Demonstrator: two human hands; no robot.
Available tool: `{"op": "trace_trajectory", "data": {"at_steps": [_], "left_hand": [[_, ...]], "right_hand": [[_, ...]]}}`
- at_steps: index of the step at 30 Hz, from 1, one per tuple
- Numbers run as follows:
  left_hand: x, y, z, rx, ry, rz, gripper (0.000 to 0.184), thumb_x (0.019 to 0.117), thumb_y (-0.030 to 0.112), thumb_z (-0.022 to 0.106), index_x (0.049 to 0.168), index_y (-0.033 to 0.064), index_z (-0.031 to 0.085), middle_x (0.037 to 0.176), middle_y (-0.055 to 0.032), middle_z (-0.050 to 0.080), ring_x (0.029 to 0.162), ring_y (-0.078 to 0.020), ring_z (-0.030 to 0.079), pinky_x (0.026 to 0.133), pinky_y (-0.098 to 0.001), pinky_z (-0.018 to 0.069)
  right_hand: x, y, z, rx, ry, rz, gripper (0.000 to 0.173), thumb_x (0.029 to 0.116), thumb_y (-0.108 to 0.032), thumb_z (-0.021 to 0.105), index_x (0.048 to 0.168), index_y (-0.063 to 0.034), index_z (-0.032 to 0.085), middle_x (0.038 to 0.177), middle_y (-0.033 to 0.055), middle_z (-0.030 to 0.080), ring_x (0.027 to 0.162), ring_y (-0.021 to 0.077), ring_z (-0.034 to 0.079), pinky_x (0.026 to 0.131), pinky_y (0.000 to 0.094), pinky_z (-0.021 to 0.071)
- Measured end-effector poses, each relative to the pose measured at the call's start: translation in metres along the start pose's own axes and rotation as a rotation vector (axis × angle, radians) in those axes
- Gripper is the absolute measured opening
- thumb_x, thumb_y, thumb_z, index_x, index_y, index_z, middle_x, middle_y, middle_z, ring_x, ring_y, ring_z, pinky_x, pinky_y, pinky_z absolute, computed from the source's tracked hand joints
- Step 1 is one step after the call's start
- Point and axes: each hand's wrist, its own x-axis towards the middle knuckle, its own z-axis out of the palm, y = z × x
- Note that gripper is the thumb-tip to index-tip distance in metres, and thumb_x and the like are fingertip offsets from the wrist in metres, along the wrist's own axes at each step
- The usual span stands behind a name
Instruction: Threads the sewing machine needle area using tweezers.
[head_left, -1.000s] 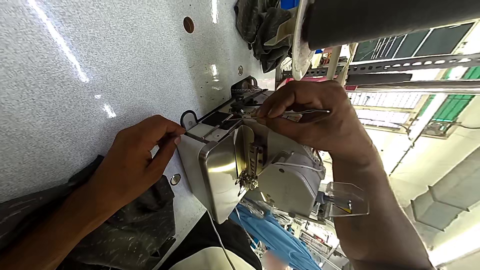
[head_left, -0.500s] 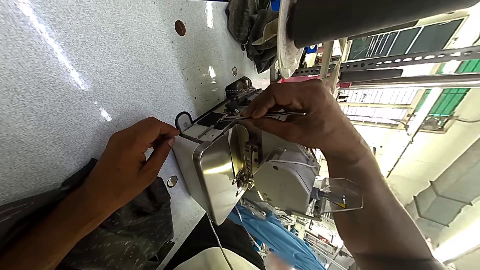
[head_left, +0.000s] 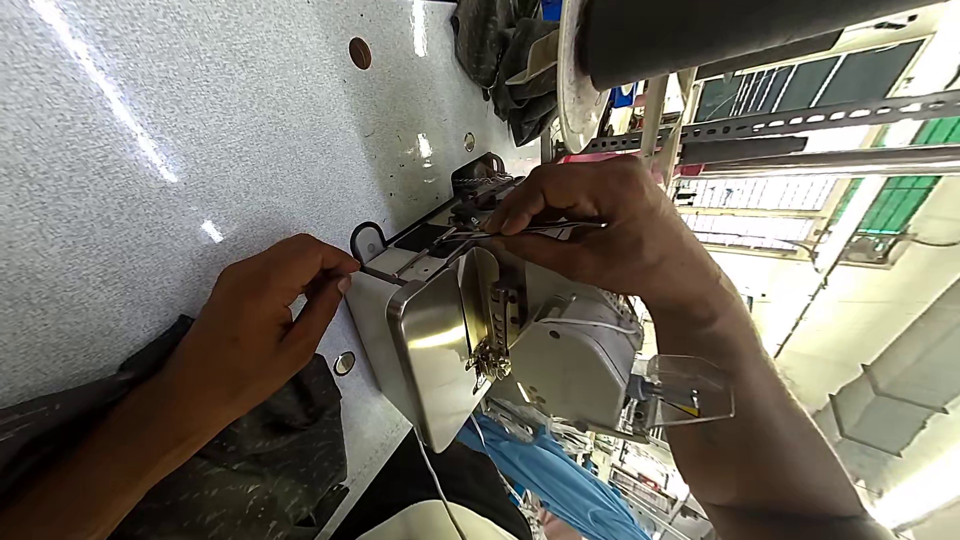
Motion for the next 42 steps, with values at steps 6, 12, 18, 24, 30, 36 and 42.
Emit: {"op": "trace_trajectory", "data": {"at_steps": [6,12,18,24,30,36,42], "left_hand": [[0.0,0.0,0.0,0.009,0.002,0.002,0.019,0.0993,0.021,0.056,0.109,0.0125,0.069,0.094,0.0083,0.065,0.08,0.0018,0.062,0.07,-0.0147,0.0553],[0.0,0.0,0.0,0.012,-0.002,0.006,0.019,0.0996,0.021,0.056,0.109,0.0124,0.069,0.094,0.0081,0.065,0.08,0.0018,0.062,0.069,-0.0146,0.0547],[0.0,0.0,0.0,0.032,0.008,0.007,0.018,0.099,0.021,0.055,0.108,0.0136,0.069,0.092,0.0088,0.064,0.078,0.0027,0.061,0.068,-0.0137,0.0535],[0.0,-0.001,0.001,0.062,0.007,0.012,0.019,0.0993,0.024,0.055,0.109,0.0143,0.069,0.092,0.01,0.064,0.077,0.0037,0.06,0.066,-0.0138,0.053],[-0.001,-0.001,0.002,0.064,0.01,0.018,0.019,0.0993,0.023,0.055,0.109,0.0142,0.069,0.093,0.0098,0.064,0.078,0.0034,0.061,0.067,-0.0136,0.0537],[0.0,-0.001,0.001,0.055,0.013,0.022,0.019,0.0989,0.022,0.055,0.109,0.0131,0.069,0.092,0.0091,0.064,0.078,0.0036,0.061,0.067,-0.0133,0.0537],[-0.001,-0.001,0.002,0.046,0.016,0.02,0.019,0.0985,0.022,0.056,0.108,0.013,0.069,0.092,0.0087,0.064,0.077,0.0031,0.061,0.067,-0.0134,0.0535]], "right_hand": [[0.002,0.0,-0.001,-0.001,-0.018,0.009,0.002,0.0904,-0.008,0.069,0.091,-0.0065,0.071,0.093,0.0018,0.074,0.081,0.0028,0.069,0.07,0.0172,0.0588],[-0.002,0.0,0.0,-0.007,0.049,-0.062,0.005,0.0905,-0.005,0.067,0.089,-0.0049,0.072,0.091,0.0024,0.074,0.081,0.0038,0.069,0.071,0.0187,0.0591],[-0.006,0.001,-0.001,0.064,0.084,-0.029,0.004,0.0879,-0.002,0.068,0.089,-0.0052,0.07,0.091,0.0019,0.074,0.082,0.0058,0.07,0.071,0.0206,0.0601],[-0.003,0.0,0.0,0.025,0.025,-0.024,0.002,0.09,-0.005,0.072,0.092,-0.0047,0.071,0.093,0.0034,0.074,0.082,0.0061,0.071,0.073,0.0209,0.0616],[0.001,-0.001,0.0,-0.035,0.003,-0.043,0.003,0.0903,-0.007,0.07,0.091,-0.0055,0.073,0.091,0.0022,0.074,0.08,0.0031,0.069,0.071,0.0179,0.0588],[0.003,-0.003,0.001,-0.066,-0.006,-0.07,0.006,0.0908,-0.007,0.068,0.088,-0.0064,0.073,0.091,0.0022,0.075,0.08,0.003,0.069,0.071,0.0181,0.0581],[0.004,-0.003,0.003,-0.029,-0.004,-0.062,0.004,0.0903,-0.006,0.069,0.089,-0.0061,0.073,0.091,0.0019,0.075,0.08,0.0028,0.07,0.071,0.0173,0.0584]]}}
